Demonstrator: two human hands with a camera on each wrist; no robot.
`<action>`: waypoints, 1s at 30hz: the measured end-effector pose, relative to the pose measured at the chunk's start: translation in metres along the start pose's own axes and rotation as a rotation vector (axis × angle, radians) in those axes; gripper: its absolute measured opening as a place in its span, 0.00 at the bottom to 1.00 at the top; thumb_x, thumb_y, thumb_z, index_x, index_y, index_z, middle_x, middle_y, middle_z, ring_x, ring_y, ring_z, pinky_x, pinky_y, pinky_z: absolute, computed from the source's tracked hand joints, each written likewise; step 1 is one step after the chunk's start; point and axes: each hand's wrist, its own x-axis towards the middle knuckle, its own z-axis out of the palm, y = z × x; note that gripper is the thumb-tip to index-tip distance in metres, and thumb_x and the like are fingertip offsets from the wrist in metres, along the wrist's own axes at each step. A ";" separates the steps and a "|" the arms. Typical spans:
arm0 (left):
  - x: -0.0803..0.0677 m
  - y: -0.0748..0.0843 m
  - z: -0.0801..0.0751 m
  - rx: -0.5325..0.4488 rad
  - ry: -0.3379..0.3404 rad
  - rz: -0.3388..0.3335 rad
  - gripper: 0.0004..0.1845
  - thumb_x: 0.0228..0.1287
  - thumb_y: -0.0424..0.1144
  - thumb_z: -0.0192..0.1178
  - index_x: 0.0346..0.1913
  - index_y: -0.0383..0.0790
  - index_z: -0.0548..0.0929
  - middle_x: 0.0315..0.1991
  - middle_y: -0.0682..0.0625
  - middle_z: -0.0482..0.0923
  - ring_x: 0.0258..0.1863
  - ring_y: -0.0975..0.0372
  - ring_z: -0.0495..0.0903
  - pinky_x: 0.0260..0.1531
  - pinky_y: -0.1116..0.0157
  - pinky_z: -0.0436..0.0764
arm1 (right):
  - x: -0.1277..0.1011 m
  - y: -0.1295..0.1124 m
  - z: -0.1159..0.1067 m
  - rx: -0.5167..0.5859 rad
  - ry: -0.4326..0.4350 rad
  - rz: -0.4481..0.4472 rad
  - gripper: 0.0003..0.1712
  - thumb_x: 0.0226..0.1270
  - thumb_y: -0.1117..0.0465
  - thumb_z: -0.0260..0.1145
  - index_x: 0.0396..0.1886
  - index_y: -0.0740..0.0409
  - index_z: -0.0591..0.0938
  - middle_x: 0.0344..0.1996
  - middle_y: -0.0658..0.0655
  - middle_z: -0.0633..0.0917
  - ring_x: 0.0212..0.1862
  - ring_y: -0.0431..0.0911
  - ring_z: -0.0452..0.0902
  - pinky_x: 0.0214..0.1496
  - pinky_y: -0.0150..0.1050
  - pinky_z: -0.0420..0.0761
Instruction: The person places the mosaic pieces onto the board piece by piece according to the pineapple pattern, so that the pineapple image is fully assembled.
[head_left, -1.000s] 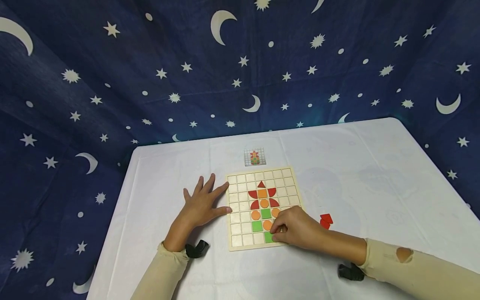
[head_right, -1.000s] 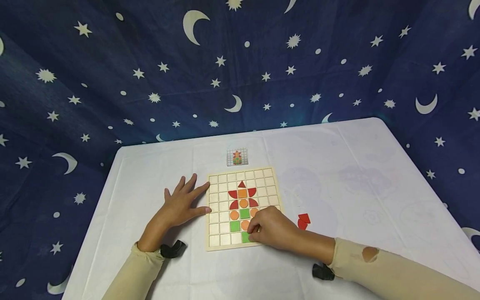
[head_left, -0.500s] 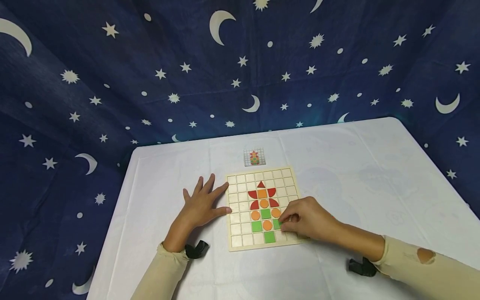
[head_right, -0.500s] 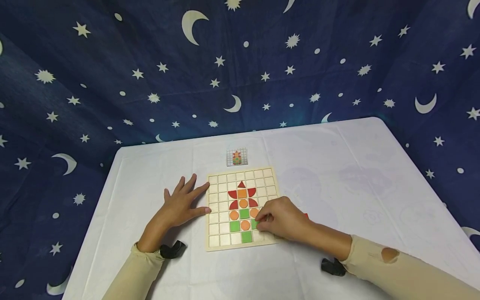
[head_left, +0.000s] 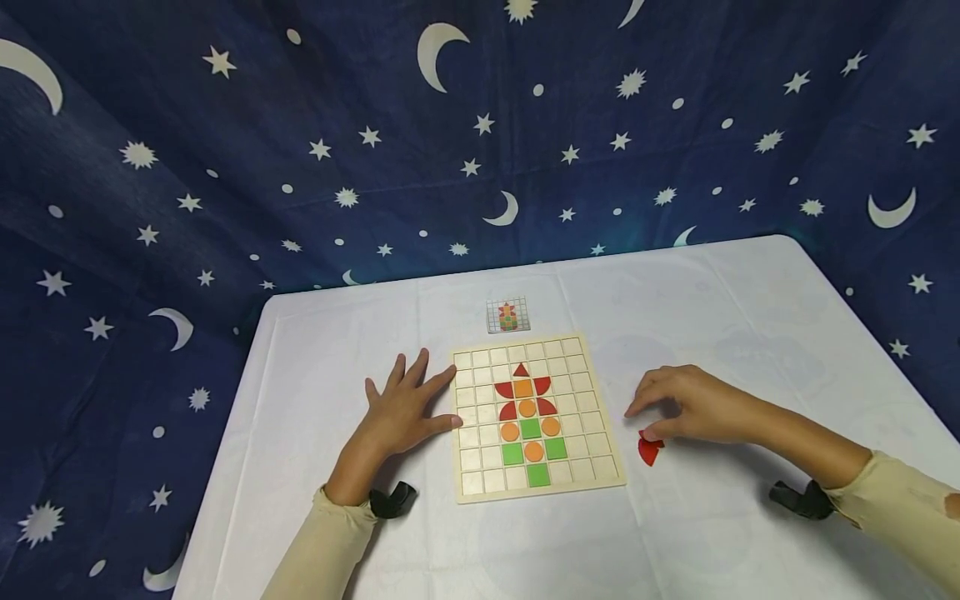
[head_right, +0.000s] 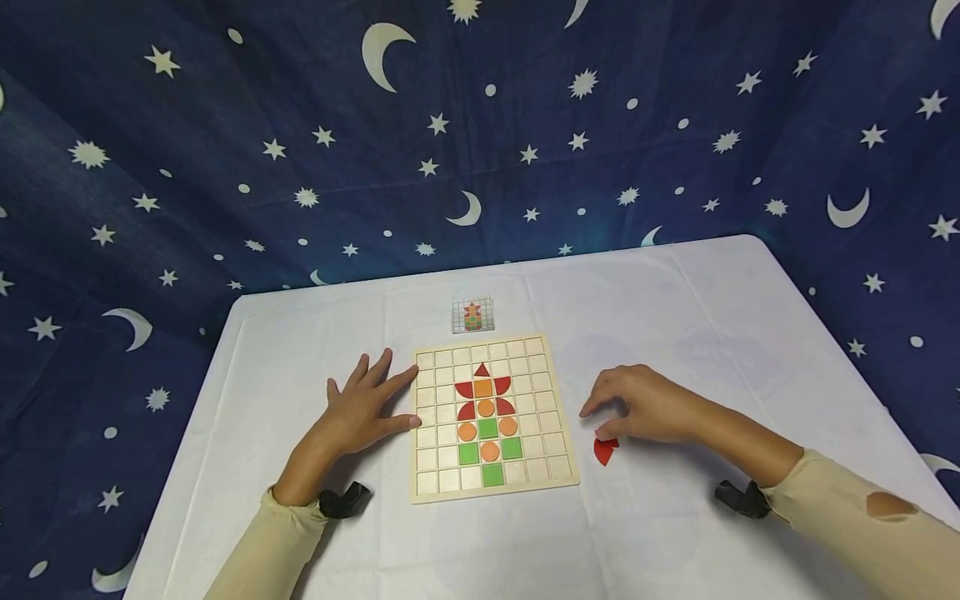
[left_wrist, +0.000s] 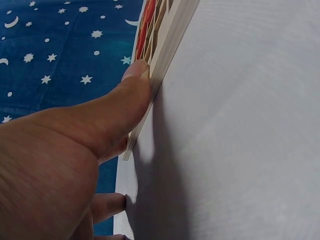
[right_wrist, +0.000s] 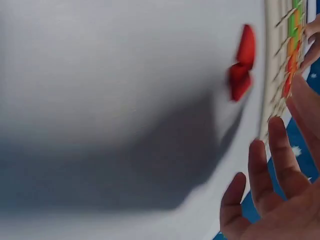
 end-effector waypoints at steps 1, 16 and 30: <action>0.000 0.000 0.000 0.001 0.001 0.000 0.45 0.57 0.70 0.66 0.77 0.63 0.66 0.83 0.42 0.48 0.82 0.37 0.42 0.63 0.19 0.43 | -0.002 0.006 0.001 0.000 -0.018 0.001 0.19 0.54 0.58 0.82 0.45 0.36 0.91 0.40 0.35 0.84 0.45 0.35 0.78 0.48 0.35 0.78; -0.001 0.002 0.000 -0.002 0.005 0.001 0.45 0.57 0.70 0.66 0.77 0.64 0.67 0.83 0.43 0.48 0.82 0.37 0.42 0.63 0.19 0.44 | -0.012 0.032 0.007 0.091 -0.050 -0.053 0.19 0.52 0.55 0.83 0.46 0.38 0.91 0.38 0.38 0.83 0.42 0.37 0.77 0.44 0.32 0.76; -0.001 0.001 0.000 -0.011 -0.002 -0.006 0.46 0.56 0.70 0.66 0.78 0.64 0.65 0.84 0.43 0.47 0.82 0.37 0.41 0.64 0.19 0.42 | -0.003 0.030 0.014 -0.022 0.107 0.000 0.21 0.51 0.67 0.80 0.39 0.36 0.86 0.37 0.36 0.82 0.37 0.36 0.75 0.40 0.30 0.78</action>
